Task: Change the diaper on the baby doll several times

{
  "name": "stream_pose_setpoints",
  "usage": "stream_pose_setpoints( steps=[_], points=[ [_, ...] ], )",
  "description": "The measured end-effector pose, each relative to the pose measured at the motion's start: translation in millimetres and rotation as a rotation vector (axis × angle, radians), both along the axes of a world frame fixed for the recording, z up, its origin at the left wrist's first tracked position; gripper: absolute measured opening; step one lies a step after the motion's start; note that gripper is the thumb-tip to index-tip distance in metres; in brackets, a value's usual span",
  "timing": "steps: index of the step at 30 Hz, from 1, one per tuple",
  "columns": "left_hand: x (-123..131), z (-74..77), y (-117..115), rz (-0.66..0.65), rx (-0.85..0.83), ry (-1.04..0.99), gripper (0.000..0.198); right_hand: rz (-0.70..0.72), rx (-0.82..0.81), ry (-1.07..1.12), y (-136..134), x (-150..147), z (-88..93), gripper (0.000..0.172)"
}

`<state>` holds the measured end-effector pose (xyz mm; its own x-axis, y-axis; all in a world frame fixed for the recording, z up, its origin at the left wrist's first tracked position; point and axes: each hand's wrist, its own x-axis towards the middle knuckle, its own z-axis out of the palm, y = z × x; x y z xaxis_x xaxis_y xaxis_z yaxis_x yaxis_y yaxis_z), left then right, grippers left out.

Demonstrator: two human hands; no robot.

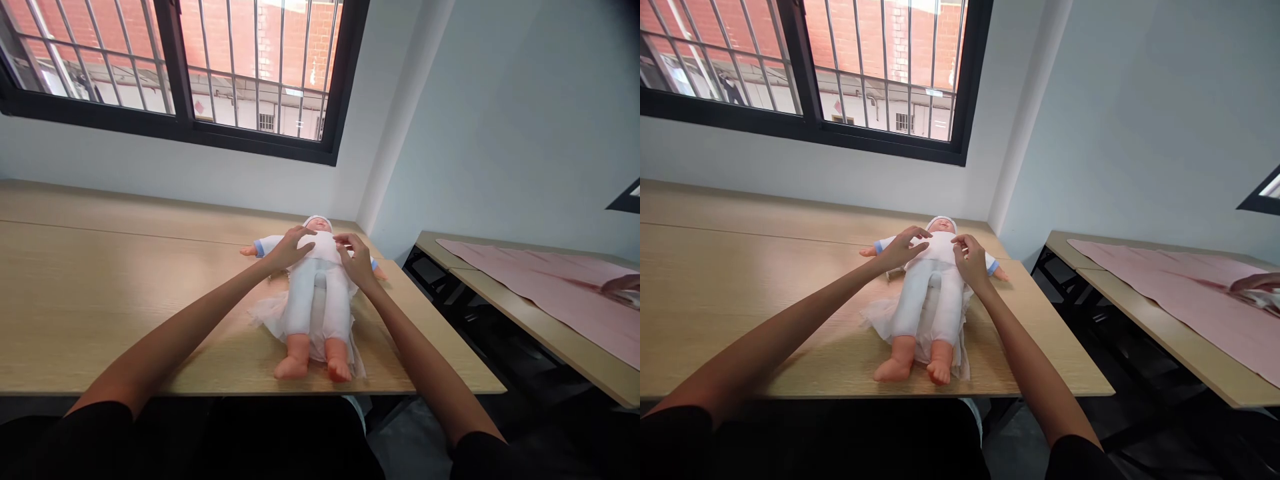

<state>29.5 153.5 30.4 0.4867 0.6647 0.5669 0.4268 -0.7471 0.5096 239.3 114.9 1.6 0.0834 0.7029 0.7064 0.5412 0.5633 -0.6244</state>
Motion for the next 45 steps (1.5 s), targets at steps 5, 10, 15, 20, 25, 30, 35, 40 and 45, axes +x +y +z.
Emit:
stream_pose_setpoints(
  steps=[5,10,15,20,25,30,35,40,45],
  points=[
    [6,-17.3,3,-0.054,-0.052,0.289,0.060,0.193,-0.192,-0.231,6,-4,-8.1,0.059],
    [8,-25.1,1,-0.129,-0.137,0.441,0.067,0.282,-0.392,-0.340,8,-3,-13.5,0.071],
    [4,-16.4,-2,-0.145,-0.205,0.519,0.071,0.283,-0.399,-0.274,6,-4,-12.4,0.065],
    [-5,-1.5,-7,-0.201,-0.255,0.586,0.072,0.229,-0.301,-0.111,4,-6,-9.0,0.046],
    [-11,10.7,-9,-0.190,-0.188,0.546,0.064,0.111,-0.197,-0.094,3,-4,-3.9,0.029],
    [-11,19.7,-9,-0.220,-0.040,0.489,0.032,0.124,-0.227,-0.100,0,-3,0.4,0.028],
    [-9,27.9,-19,-0.164,-0.119,0.486,0.022,0.130,-0.262,-0.160,-5,-3,4.1,0.028],
    [-10,33.2,-23,-0.142,-0.239,0.490,0.017,0.285,-0.376,-0.086,-6,4,9.6,0.026],
    [-11,24.1,-11,-0.089,-0.158,0.258,0.020,0.230,-0.283,0.151,4,8,5.1,0.024]
  ],
)
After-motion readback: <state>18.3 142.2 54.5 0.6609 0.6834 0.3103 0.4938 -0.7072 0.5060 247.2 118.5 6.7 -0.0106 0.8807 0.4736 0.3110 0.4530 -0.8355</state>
